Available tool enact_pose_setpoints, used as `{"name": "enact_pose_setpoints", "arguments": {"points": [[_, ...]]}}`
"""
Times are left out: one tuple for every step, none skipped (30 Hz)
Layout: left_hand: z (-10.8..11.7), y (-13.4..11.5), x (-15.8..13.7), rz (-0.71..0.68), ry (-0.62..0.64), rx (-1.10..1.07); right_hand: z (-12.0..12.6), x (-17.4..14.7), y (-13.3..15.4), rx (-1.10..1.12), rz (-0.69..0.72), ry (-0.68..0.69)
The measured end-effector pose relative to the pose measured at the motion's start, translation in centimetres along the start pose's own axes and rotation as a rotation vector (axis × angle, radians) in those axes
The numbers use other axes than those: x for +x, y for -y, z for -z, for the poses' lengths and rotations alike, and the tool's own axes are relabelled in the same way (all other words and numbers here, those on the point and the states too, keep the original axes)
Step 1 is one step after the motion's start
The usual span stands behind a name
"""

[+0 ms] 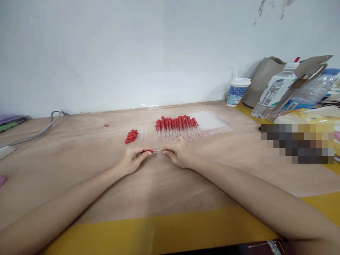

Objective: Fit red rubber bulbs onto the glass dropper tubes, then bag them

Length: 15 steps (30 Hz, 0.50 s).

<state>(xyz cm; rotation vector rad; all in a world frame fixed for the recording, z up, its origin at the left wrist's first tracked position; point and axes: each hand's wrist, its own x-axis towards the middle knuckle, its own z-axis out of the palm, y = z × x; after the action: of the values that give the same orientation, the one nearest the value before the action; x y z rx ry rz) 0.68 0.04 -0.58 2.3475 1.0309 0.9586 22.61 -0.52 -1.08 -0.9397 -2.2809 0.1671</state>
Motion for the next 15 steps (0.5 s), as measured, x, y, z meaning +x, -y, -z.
{"name": "enact_pose_setpoints", "arguments": {"points": [[0.05,-0.11,-0.05,-0.002,0.019,0.001,0.1,0.02,-0.05,-0.022,0.01,0.014],[0.08,-0.22,-0.09,-0.007,0.043,0.006,0.17,0.04,-0.05,-0.051,0.024,0.026],[0.11,-0.32,-0.11,-0.015,0.069,0.012,0.19,0.04,-0.02,-0.087,0.041,0.033],[0.13,-0.4,-0.11,-0.029,0.087,0.02,0.16,0.03,0.06,-0.124,0.057,0.032],[0.13,-0.46,-0.08,-0.044,0.096,0.03,0.06,0.01,0.17,-0.158,0.067,0.023],[0.12,-0.48,-0.04,-0.06,0.096,0.041,-0.09,0.0,0.31,-0.183,0.069,0.012],[0.1,-0.48,0.02,-0.073,0.087,0.053,-0.26,-0.02,0.45,-0.195,0.061,-0.002],[0.06,-0.44,0.09,-0.082,0.068,0.063,-0.42,-0.01,0.58,-0.191,0.049,-0.017],[0.03,-0.37,0.17,-0.086,0.049,0.071,-0.55,0.01,0.68,-0.177,0.034,-0.029],[0.0,-0.29,0.23,-0.086,0.032,0.076,-0.61,0.04,0.76,-0.154,0.02,-0.035],[-0.02,-0.21,0.29,-0.083,0.017,0.077,-0.58,0.09,0.78,-0.127,0.007,-0.036],[-0.02,-0.13,0.34,-0.075,0.002,0.075,-0.47,0.13,0.77,-0.097,-0.005,-0.031],[0.0,-0.08,0.37,-0.062,-0.008,0.072,-0.29,0.16,0.71,-0.065,-0.017,-0.025],[0.05,-0.06,0.38,-0.046,-0.013,0.071,-0.05,0.15,0.6,-0.034,-0.03,-0.021],[0.11,-0.06,0.37,-0.028,-0.014,0.073,0.21,0.12,0.47,-0.006,-0.043,-0.02]]}}
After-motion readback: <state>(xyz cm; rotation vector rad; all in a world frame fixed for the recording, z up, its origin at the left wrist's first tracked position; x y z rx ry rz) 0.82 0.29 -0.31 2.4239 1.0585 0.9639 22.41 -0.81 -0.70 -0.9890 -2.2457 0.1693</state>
